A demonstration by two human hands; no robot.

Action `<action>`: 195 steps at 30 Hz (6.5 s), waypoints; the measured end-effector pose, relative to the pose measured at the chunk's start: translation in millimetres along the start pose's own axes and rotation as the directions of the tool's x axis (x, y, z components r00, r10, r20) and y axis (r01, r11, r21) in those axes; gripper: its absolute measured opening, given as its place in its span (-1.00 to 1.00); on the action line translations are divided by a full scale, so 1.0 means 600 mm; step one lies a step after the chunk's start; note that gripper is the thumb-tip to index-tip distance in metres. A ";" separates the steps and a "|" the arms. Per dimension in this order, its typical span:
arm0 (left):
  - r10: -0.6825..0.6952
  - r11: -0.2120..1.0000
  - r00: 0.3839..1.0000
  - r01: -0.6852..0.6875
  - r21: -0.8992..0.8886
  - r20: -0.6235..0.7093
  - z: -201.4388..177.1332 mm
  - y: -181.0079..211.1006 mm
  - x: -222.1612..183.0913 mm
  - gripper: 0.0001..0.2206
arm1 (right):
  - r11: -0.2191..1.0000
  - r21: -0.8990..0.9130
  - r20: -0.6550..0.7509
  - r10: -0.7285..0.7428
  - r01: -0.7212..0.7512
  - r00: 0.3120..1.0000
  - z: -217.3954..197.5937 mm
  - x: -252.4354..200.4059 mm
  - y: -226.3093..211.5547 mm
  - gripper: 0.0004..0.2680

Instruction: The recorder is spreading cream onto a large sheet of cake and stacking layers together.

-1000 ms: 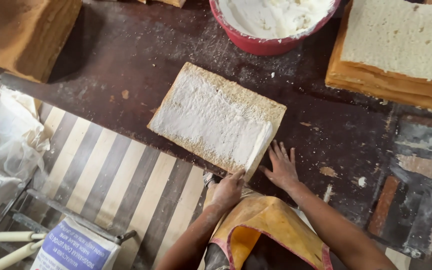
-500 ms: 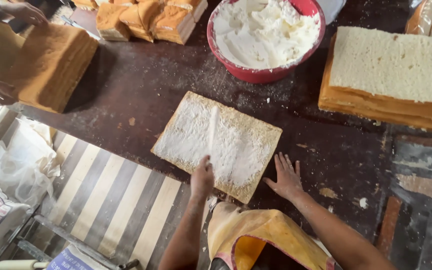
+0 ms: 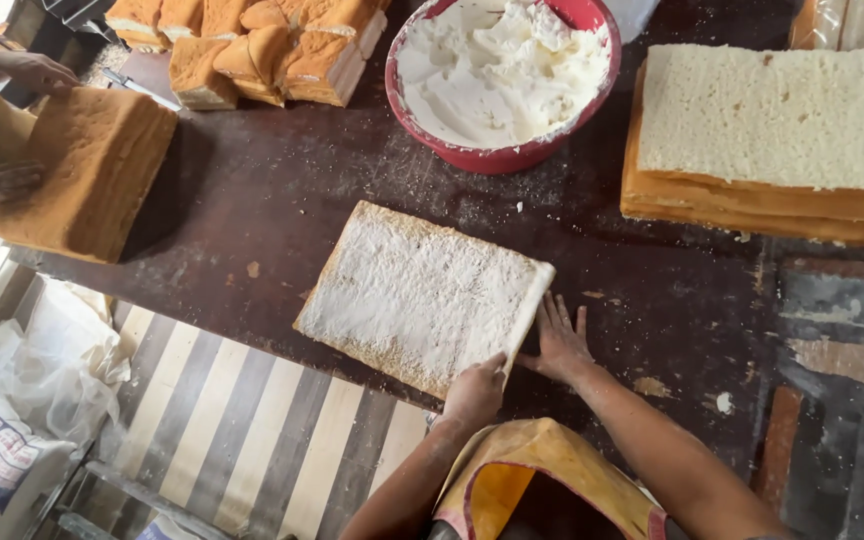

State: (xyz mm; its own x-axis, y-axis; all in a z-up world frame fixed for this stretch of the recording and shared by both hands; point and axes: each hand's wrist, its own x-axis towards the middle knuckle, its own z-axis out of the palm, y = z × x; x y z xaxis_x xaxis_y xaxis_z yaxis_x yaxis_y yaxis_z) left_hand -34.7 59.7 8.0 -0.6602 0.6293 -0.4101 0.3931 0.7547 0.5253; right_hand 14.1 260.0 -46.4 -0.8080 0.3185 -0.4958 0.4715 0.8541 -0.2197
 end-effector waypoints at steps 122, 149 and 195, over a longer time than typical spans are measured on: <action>-0.075 0.893 0.997 0.060 -0.447 -0.016 -0.012 -0.203 -0.212 -0.67 | 0.997 -0.066 -0.002 0.047 -0.047 0.999 0.023 0.025 -0.022 0.00; -0.131 0.934 0.987 0.156 -0.320 0.099 0.022 -0.173 -0.108 -0.67 | 0.010 0.972 0.236 -0.035 -0.236 0.971 0.280 -0.153 -0.026 -0.66; -0.320 0.945 0.945 0.315 -0.086 -0.059 -0.324 -0.529 -0.146 -0.71 | -0.038 0.999 0.037 0.427 -0.024 0.903 0.267 -0.145 -0.138 -0.55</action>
State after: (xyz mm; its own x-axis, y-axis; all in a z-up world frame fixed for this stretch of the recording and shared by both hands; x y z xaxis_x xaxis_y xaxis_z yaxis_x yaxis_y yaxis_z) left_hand -225.8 -270.8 22.1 -0.7877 0.3422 -0.5122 0.1082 0.8955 0.4318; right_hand 102.2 95.5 -119.7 -0.5154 0.6371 -0.5731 0.3543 -0.4506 -0.8194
